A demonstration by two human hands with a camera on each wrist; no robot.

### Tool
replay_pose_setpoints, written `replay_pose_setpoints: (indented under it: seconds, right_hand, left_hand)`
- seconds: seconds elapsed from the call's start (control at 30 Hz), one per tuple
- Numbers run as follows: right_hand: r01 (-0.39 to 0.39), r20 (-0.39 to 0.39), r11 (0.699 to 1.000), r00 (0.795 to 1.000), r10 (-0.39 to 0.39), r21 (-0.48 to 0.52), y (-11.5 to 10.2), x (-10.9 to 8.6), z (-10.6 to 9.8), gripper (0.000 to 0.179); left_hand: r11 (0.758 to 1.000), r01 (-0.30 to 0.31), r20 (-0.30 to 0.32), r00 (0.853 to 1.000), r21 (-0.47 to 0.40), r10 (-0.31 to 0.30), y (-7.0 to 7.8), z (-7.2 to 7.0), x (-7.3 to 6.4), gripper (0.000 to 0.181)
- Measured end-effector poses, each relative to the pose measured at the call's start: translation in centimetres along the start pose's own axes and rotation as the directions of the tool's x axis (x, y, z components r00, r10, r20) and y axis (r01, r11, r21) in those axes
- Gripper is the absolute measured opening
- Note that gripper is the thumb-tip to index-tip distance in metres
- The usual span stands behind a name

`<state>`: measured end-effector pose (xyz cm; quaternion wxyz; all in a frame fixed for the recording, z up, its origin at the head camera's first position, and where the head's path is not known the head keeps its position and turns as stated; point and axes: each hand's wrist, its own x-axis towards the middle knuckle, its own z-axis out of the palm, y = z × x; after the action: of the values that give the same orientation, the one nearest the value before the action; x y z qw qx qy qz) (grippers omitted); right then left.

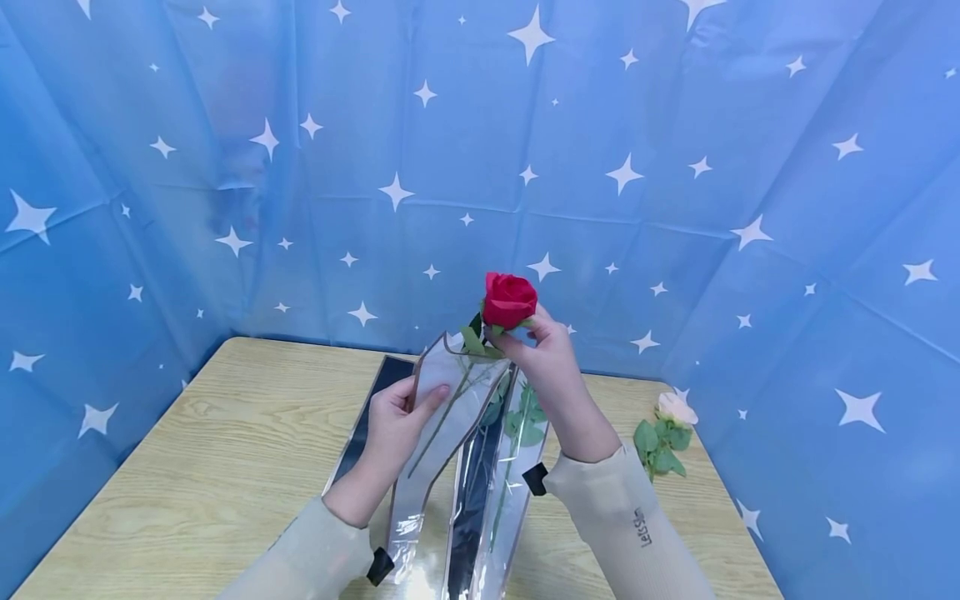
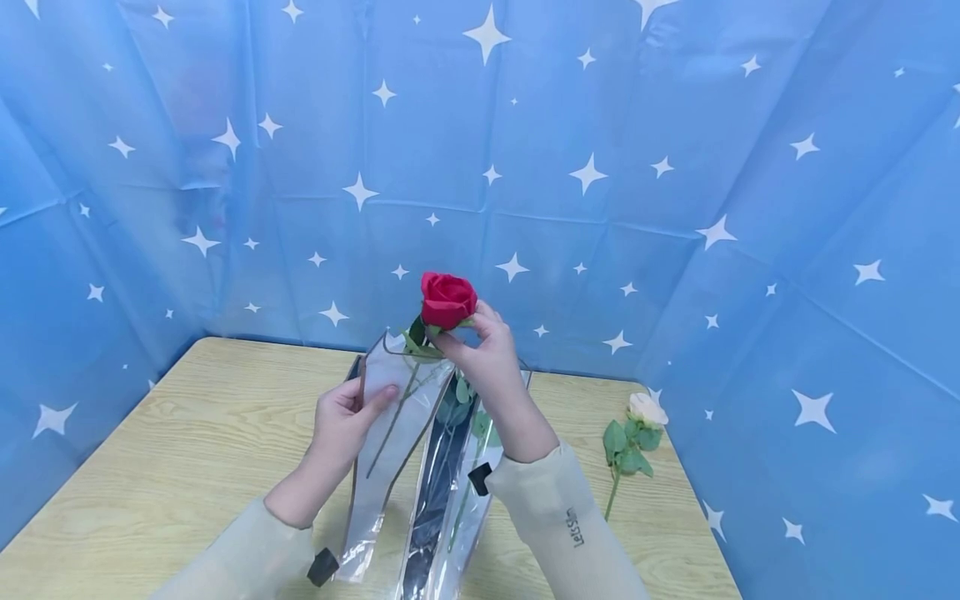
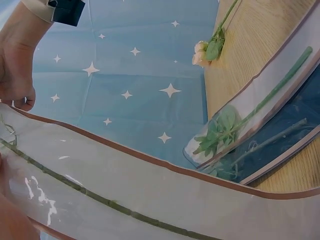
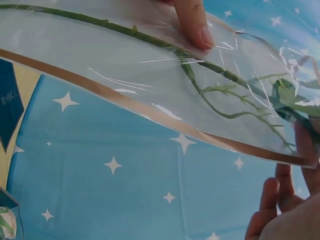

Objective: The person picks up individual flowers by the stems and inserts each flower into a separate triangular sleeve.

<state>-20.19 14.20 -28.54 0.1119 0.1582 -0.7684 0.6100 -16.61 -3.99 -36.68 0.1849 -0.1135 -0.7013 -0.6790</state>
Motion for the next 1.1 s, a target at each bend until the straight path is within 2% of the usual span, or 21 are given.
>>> replay_pose_setpoints:
  seconds: [0.3,0.77,1.1]
  right_hand:
    - [-0.005,-0.015,1.000,1.000,0.005,0.014,-0.06,0.09,-0.04,0.030]
    - [0.035,-0.052,0.998,0.998,-0.033,0.048,-0.09,-0.13,-0.02,0.033]
    - [0.015,0.050,1.000,0.999,-0.016,0.013,-0.52,-0.13,0.51,0.033]
  left_hand:
    - [1.000,0.000,-0.018,1.000,0.002,0.000,0.15,-0.08,0.06,0.011]
    - [0.998,0.052,0.000,0.999,-0.021,-0.052,-0.12,-0.14,0.04,0.016]
    - [1.000,0.028,0.017,0.999,-0.006,-0.028,0.13,0.01,-0.09,0.015]
